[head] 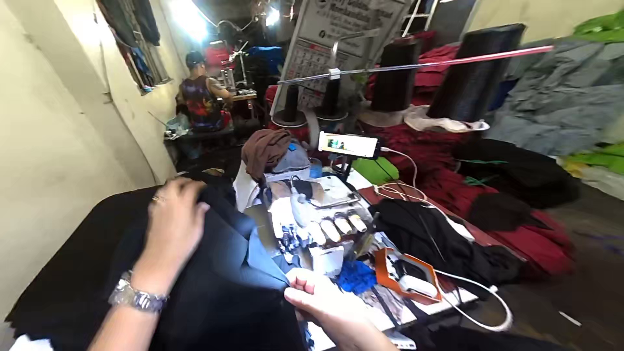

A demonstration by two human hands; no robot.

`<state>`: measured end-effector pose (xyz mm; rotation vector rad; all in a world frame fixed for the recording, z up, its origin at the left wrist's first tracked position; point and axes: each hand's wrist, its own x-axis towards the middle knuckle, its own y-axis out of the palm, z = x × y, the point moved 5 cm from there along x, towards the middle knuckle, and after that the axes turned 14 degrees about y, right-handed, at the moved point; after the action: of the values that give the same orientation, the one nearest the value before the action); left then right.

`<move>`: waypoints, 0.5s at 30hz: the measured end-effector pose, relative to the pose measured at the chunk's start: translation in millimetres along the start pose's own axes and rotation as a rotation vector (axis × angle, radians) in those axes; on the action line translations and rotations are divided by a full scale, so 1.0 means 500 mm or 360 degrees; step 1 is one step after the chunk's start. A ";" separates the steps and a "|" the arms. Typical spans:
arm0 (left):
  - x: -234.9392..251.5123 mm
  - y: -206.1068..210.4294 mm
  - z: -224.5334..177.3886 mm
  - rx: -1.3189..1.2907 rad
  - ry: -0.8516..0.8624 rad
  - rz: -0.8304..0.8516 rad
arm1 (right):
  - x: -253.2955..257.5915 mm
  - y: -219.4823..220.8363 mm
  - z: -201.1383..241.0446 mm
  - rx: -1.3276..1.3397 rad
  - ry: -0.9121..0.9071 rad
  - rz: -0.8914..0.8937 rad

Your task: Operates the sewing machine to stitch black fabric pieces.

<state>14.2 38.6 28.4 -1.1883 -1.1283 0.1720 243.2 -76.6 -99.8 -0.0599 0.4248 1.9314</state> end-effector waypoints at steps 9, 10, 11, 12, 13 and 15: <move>-0.140 0.160 -0.143 -0.0826 0.0167 0.0182 | 0.033 -0.008 -0.058 -0.0279 0.0139 0.0042; -0.126 0.150 -0.125 -0.0683 0.0144 0.0119 | 0.025 -0.013 -0.066 -0.0302 0.0172 0.0046; -0.113 0.145 -0.103 -0.0543 0.0119 0.0087 | 0.017 -0.020 -0.074 -0.0320 0.0192 0.0014; -0.102 0.146 -0.078 -0.0439 0.0075 0.0088 | 0.011 -0.030 -0.082 -0.0345 0.0193 -0.0046; -0.094 0.152 -0.054 -0.0334 0.0032 0.0109 | 0.006 -0.042 -0.088 -0.0358 0.0185 -0.0107; -0.086 0.177 -0.022 -0.0106 -0.0008 0.0172 | -0.004 -0.065 -0.089 -0.0325 0.0171 -0.0226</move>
<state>39.5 42.1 -67.0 -1.3098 -1.0815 0.2214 266.4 -82.0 -149.5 -0.3198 0.2851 1.8307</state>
